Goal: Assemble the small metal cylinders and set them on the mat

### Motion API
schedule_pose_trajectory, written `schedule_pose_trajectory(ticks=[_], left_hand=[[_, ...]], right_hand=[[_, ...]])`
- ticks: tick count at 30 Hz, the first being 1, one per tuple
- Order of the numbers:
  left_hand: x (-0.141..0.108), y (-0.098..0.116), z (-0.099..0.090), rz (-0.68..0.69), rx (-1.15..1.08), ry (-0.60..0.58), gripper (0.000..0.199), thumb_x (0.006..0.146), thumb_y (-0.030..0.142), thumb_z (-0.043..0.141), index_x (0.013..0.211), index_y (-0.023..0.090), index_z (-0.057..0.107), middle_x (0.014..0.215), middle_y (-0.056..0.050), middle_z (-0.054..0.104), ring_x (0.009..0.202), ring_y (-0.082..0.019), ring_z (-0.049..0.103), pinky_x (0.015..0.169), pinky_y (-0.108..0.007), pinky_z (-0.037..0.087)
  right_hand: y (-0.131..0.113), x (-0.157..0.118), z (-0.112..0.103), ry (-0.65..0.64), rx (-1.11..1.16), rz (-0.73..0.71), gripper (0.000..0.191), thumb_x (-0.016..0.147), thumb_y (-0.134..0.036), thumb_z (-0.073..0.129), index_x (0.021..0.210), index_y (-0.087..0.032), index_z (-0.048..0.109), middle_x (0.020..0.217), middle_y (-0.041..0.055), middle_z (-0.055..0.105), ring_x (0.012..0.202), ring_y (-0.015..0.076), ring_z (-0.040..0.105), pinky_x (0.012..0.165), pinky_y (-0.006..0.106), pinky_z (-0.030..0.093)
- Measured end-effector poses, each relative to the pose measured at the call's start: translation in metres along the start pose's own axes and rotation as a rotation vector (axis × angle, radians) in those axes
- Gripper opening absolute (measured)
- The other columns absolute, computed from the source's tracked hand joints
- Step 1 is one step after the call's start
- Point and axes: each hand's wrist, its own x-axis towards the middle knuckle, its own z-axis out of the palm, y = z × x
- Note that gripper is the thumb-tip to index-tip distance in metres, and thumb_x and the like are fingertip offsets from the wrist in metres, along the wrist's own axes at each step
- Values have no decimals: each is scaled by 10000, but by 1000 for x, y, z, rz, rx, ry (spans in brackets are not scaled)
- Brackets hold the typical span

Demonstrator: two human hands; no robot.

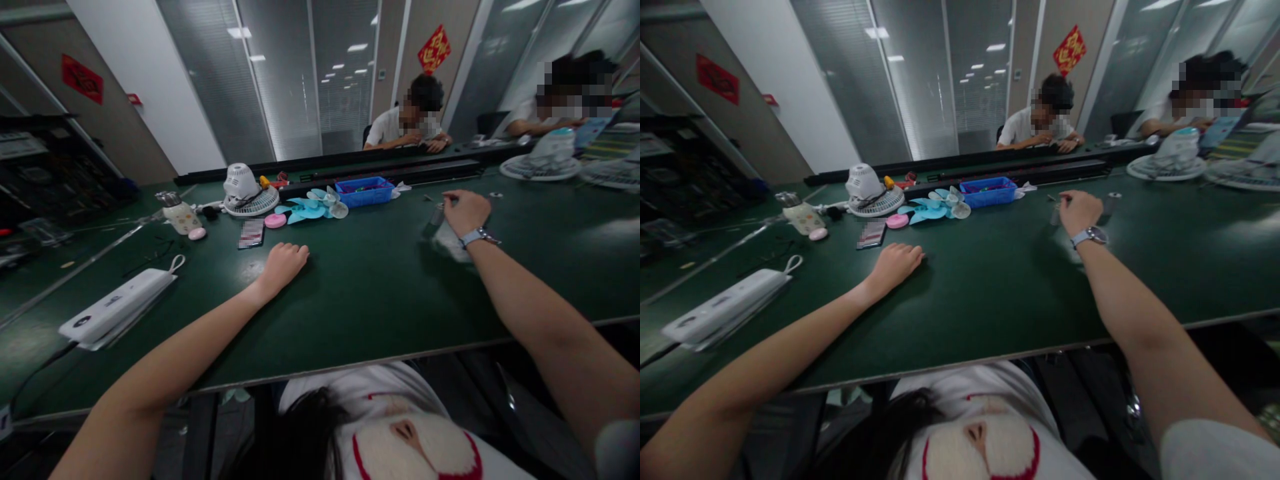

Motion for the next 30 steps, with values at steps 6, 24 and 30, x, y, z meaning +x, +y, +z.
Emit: schedule_pose_trajectory(ticks=[6,24,30], left_hand=[[0,-1,1,1,-5,8,243,1003,258,449,946,136,651,824,-127,695,813,-271,655,668,-351,377],[0,-1,2,-3,-7,-7,242,1004,258,445,957,138,650,826,-128,696,820,-276,661,674,-351,389],[0,0,0,0,2,0,234,1003,260,450,953,143,646,833,-123,698,825,-269,662,685,-350,393]], right_hand=[[4,0,8,-51,50,94,300,910,-273,563,1138,-200,743,1068,159,730,857,230,589,691,337,289],[9,2,14,-41,57,80,311,923,-360,527,1133,-258,732,1091,103,738,932,239,633,748,338,380],[12,-3,24,-148,28,151,555,817,-528,648,1241,-171,665,1150,183,701,1001,318,643,808,392,460]])
